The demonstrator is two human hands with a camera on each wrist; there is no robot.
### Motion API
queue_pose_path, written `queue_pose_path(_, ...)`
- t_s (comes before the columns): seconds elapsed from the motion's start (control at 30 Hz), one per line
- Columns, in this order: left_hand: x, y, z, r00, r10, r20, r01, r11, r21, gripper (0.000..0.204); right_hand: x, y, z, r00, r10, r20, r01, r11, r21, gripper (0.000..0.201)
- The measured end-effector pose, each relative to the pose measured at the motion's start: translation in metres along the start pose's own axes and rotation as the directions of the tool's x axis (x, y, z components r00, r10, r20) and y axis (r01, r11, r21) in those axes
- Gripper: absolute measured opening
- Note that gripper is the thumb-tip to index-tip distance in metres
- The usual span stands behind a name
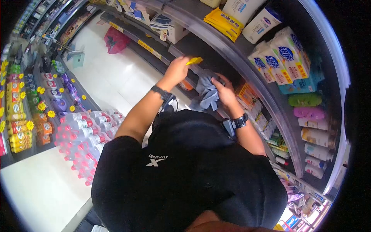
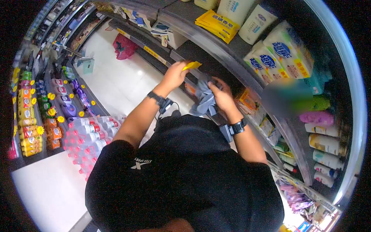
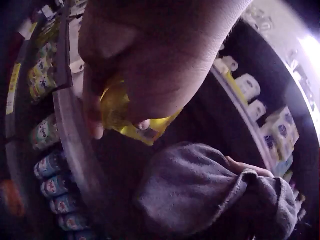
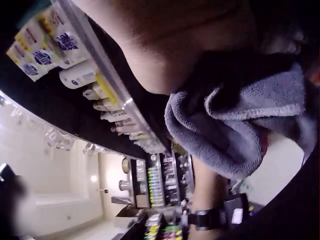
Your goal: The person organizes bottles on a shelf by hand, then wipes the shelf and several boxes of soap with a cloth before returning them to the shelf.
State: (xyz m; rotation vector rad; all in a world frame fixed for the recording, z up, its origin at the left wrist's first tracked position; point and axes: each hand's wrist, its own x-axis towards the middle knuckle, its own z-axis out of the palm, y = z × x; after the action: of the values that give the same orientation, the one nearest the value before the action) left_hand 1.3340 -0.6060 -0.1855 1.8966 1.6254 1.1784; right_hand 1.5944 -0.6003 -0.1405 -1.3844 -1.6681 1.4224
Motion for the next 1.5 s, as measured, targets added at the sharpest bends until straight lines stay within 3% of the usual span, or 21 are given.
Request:
queue_pose_path(0.07,0.029,-0.005,0.009,0.987,0.157,-0.026,-0.15,0.969,0.194,0.048,0.006,0.023,-0.004,0.999,0.005,-0.044,-0.008,0.998,-0.059,0.057)
queue_pose_path(0.1,0.043,-0.012,0.013,0.986,0.166,-0.011,-0.162,0.969,0.184,0.048,0.007,0.034,-0.005,0.991,0.028,-0.132,-0.031,0.999,-0.023,0.057)
queue_pose_path(0.17,0.074,-0.024,0.024,0.936,0.322,0.139,-0.349,0.817,0.459,0.053,0.011,0.051,-0.006,0.969,0.064,-0.239,-0.062,0.998,0.015,0.058)
queue_pose_path(0.23,0.088,-0.049,0.039,0.914,0.308,0.264,-0.39,0.843,0.37,0.054,0.009,0.051,-0.006,0.936,0.071,-0.345,-0.109,0.99,-0.092,0.059)
queue_pose_path(0.3,0.09,-0.062,0.042,0.814,0.325,0.481,-0.521,0.775,0.357,0.063,0.001,0.051,-0.006,0.926,0.049,-0.375,-0.082,0.994,-0.073,0.058)
queue_pose_path(0.33,0.087,-0.079,0.05,0.768,0.381,0.515,-0.576,0.763,0.294,0.061,0.002,0.06,-0.005,0.918,0.038,-0.395,-0.064,0.997,-0.053,0.056)
queue_pose_path(0.37,0.086,-0.095,0.058,0.755,0.391,0.527,-0.588,0.76,0.278,0.061,0.001,0.068,-0.004,0.909,0.028,-0.416,-0.045,0.999,-0.031,0.055)
queue_pose_path(0.43,0.09,-0.098,0.061,0.849,0.136,0.511,-0.373,0.838,0.398,0.043,-0.008,0.067,-0.006,0.892,0.017,-0.451,-0.036,0.999,-0.035,0.053)
queue_pose_path(0.47,0.093,-0.112,0.073,0.886,0.208,0.415,-0.359,0.874,0.328,0.034,-0.015,0.068,-0.004,0.884,-0.003,-0.468,-0.021,0.999,-0.047,0.051)
queue_pose_path(0.6,0.101,-0.081,0.061,0.869,0.211,0.447,-0.312,0.936,0.165,0.035,-0.035,0.047,0.01,0.837,0.134,-0.531,-0.077,0.989,0.128,0.048)
queue_pose_path(0.67,0.098,-0.082,0.066,0.829,0.453,0.329,-0.527,0.829,0.188,0.039,-0.039,0.054,0.011,0.845,0.134,-0.517,-0.094,0.99,0.103,0.049)
queue_pose_path(0.8,0.089,-0.105,0.073,0.811,0.487,0.324,-0.553,0.819,0.154,0.043,-0.048,0.042,0.013,0.857,0.157,-0.49,-0.111,0.986,0.123,0.05)
queue_pose_path(0.87,0.078,-0.112,0.07,0.862,0.333,0.381,-0.461,0.828,0.319,0.041,-0.046,0.054,0.01,0.858,0.125,-0.498,-0.091,0.992,0.092,0.05)
queue_pose_path(1.0,0.067,-0.101,0.048,0.871,0.307,0.382,-0.425,0.862,0.277,0.037,-0.043,0.059,0.016,0.847,0.092,-0.524,-0.049,0.994,0.094,0.048)
queue_pose_path(1.07,0.066,-0.088,0.044,0.86,0.423,0.285,-0.475,0.869,0.143,0.027,-0.043,0.05,0.022,0.844,0.081,-0.53,-0.046,0.996,0.079,0.049)
queue_pose_path(1.17,0.062,-0.047,0.023,0.916,0.387,0.107,-0.396,0.915,0.081,0.017,-0.044,0.024,0.019,0.856,0.099,-0.508,-0.069,0.995,0.078,0.051)
queue_pose_path(1.27,0.063,0.029,-0.033,0.909,0.389,-0.147,-0.391,0.92,0.015,0.009,-0.04,0.033,0.017,0.884,-0.001,-0.468,-0.001,1.0,-0.005,0.049)
queue_pose_path(1.3,0.067,0.05,-0.052,0.89,0.37,-0.266,-0.384,0.924,0.0,0.007,-0.037,0.031,0.019,0.889,0.002,-0.458,-0.001,1.0,0.003,0.049)
queue_pose_path(1.37,0.093,0.076,-0.083,0.757,0.459,-0.465,-0.519,0.855,-0.001,0.001,-0.038,0.02,0.023,0.896,-0.077,-0.438,0.134,0.986,0.102,0.044)
queue_pose_path(1.43,0.124,0.11,-0.1,0.674,0.463,-0.576,-0.532,0.845,0.057,0.008,-0.042,-0.007,0.026,0.89,-0.137,-0.436,0.178,0.983,0.053,0.041)
queue_pose_path(1.5,0.145,0.135,-0.106,0.739,0.529,-0.417,-0.458,0.849,0.265,0.025,-0.045,-0.027,0.028,0.867,-0.278,-0.414,0.298,0.954,-0.017,0.04)
